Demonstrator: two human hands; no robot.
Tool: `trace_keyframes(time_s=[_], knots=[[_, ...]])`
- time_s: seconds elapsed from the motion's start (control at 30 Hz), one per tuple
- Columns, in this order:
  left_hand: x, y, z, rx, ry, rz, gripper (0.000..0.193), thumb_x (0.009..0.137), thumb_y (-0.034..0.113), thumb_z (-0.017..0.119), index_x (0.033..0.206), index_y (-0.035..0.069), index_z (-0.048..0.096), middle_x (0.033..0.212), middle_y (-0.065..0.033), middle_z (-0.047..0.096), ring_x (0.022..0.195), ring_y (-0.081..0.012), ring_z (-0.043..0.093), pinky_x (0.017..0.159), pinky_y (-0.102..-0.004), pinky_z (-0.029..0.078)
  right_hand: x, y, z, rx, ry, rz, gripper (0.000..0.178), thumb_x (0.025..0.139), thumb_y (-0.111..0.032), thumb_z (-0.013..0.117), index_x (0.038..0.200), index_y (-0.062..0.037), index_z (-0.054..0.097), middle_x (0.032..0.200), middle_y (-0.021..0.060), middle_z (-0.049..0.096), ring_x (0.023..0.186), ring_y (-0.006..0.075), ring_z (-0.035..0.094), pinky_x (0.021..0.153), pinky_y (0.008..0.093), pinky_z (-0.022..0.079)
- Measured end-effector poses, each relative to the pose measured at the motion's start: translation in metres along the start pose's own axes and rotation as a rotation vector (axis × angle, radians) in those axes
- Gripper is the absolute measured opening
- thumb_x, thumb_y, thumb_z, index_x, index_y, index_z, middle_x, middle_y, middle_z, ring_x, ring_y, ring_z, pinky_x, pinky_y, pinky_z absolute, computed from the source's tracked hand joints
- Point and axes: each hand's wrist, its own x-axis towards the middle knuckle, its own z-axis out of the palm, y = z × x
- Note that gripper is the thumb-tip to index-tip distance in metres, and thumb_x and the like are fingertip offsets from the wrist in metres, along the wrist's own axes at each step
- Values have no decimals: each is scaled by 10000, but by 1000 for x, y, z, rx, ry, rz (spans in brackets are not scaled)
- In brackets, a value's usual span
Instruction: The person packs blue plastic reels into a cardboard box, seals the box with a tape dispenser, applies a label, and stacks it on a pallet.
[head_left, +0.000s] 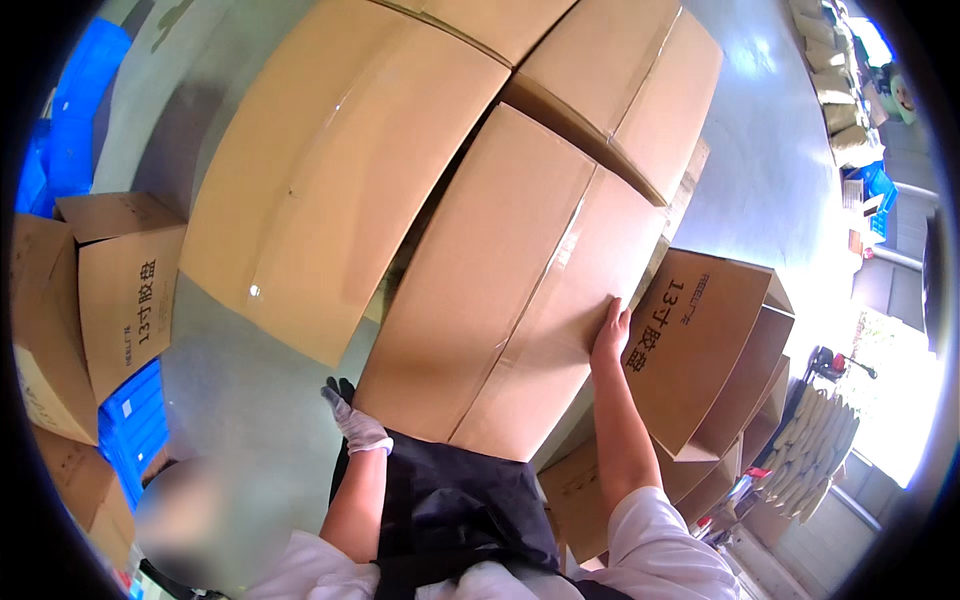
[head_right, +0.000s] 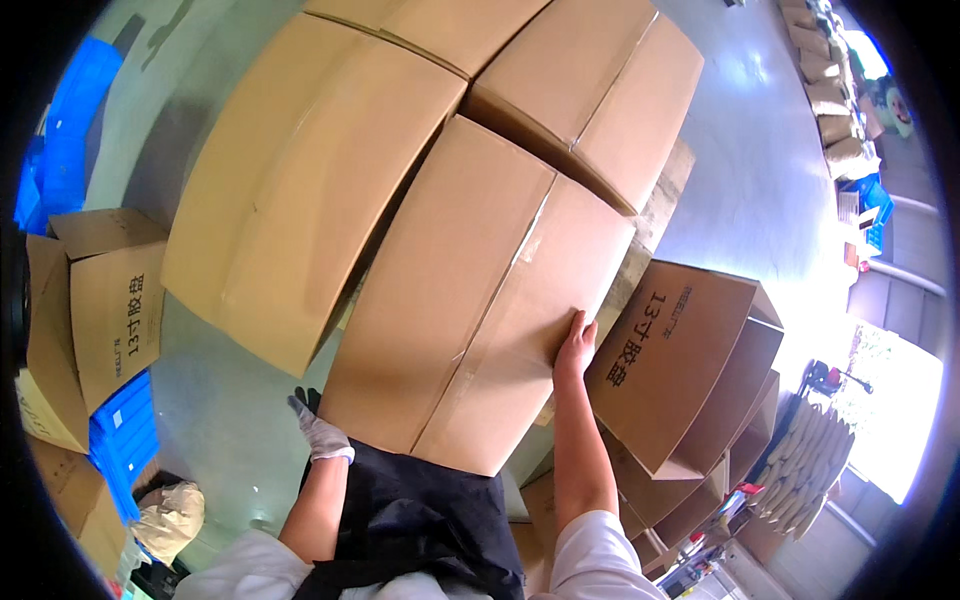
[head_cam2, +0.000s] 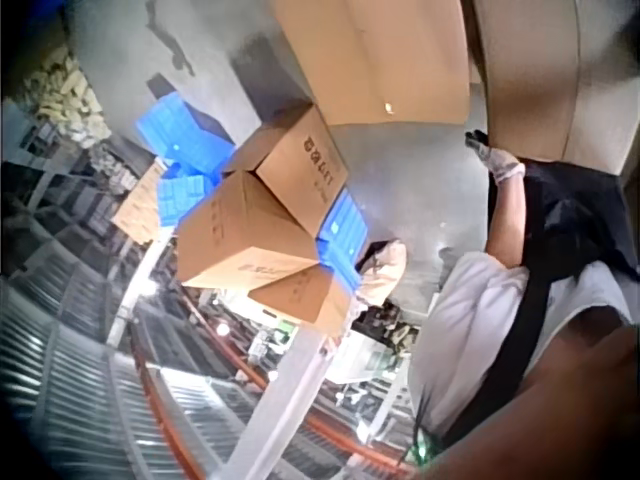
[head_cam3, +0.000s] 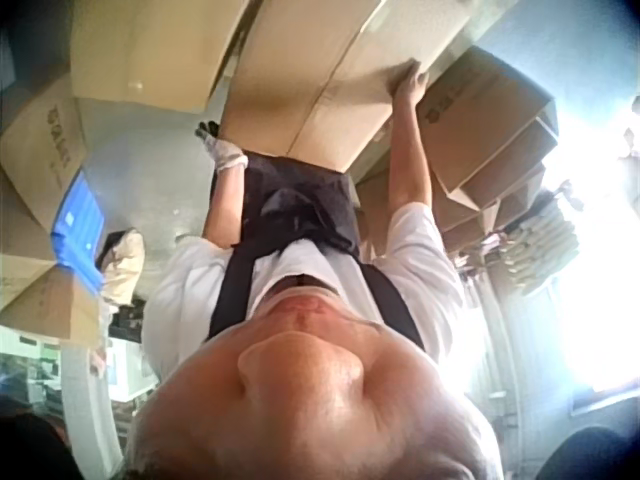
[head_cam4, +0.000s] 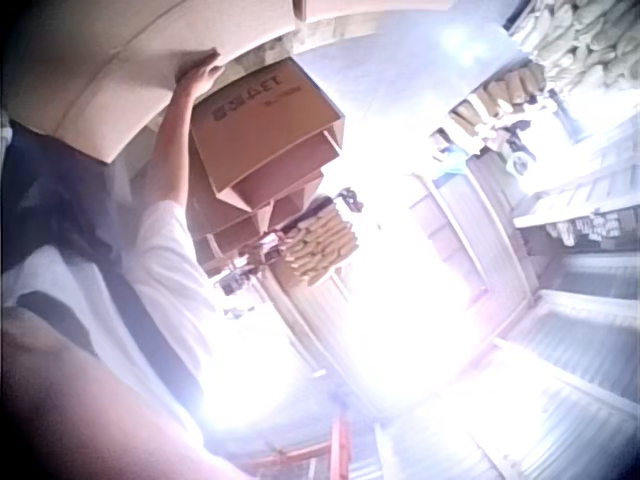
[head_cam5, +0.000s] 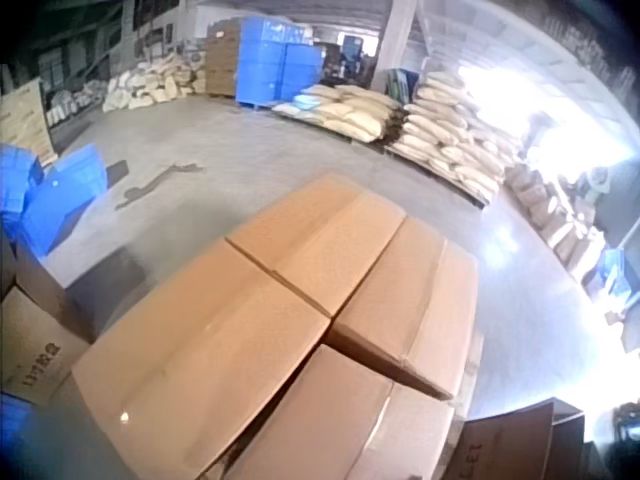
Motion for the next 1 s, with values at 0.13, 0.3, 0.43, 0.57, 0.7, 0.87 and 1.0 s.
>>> trace_keyframes(time_s=[0.13, 0.3, 0.43, 0.57, 0.7, 0.87, 1.0], knots=[[-5, 23, 31, -33, -79, -3, 847, 904, 684, 478, 1555, 224, 192, 1558, -90, 284, 1384, -302, 346, 1123, -483, 319, 4, -11, 11, -18, 17, -41, 535, 978, -531, 464, 1174, -47, 578, 1031, 178, 658, 947, 310, 612, 858, 402, 460], [4, 35, 45, -32, -133, 76, 756, 952, 648, 413, 1526, 176, 276, 1511, -101, 360, 1324, -311, 415, 1093, -480, 361, -8, -16, 19, -25, 66, -27, 475, 991, -496, 455, 1155, -68, 580, 1002, 169, 654, 921, 319, 605, 843, 410, 458], [-9, 49, 76, -184, -189, -79, 719, 967, 626, 396, 1491, 137, 342, 1483, -87, 413, 1321, -295, 419, 1102, -470, 350, -14, -19, 17, -94, 96, 22, 468, 993, -486, 457, 1140, -59, 580, 1002, 159, 652, 913, 307, 601, 838, 408, 456], [9, 44, 66, -262, -362, -75, 637, 998, 555, 393, 1463, 120, 376, 1467, -88, 428, 1307, -282, 434, 1100, -442, 350, -26, -40, 22, -202, 85, 89, 542, 996, -524, 406, 1184, -41, 563, 1076, 201, 640, 980, 349, 604, 867, 426, 454], [47, 28, 29, 648, -559, 413, 573, 1021, 515, 371, 1419, 108, 430, 1426, -86, 469, 1281, -275, 452, 1098, -433, 344, -31, -39, 30, -362, 156, 68, 587, 998, -558, 325, 1218, -54, 529, 1158, 248, 620, 1046, 440, 588, 894, 490, 447], [61, 12, 38, 219, -551, 193, 582, 1006, 542, 386, 1386, 108, 466, 1366, -59, 522, 1250, -250, 473, 1083, -416, 354, -24, -36, 33, -393, 163, 78, 597, 1006, -543, 304, 1292, -46, 470, 1263, 247, 574, 1127, 428, 557, 949, 482, 444], [73, 0, 23, 621, -343, 525, 671, 966, 617, 414, 1406, 111, 433, 1375, -46, 504, 1281, -246, 446, 1100, -412, 327, -35, -17, 45, -421, 194, -188, 663, 1018, -511, 281, 1498, -54, 267, 1522, 227, 316, 1376, 374, 357, 1098, 451, 343]])
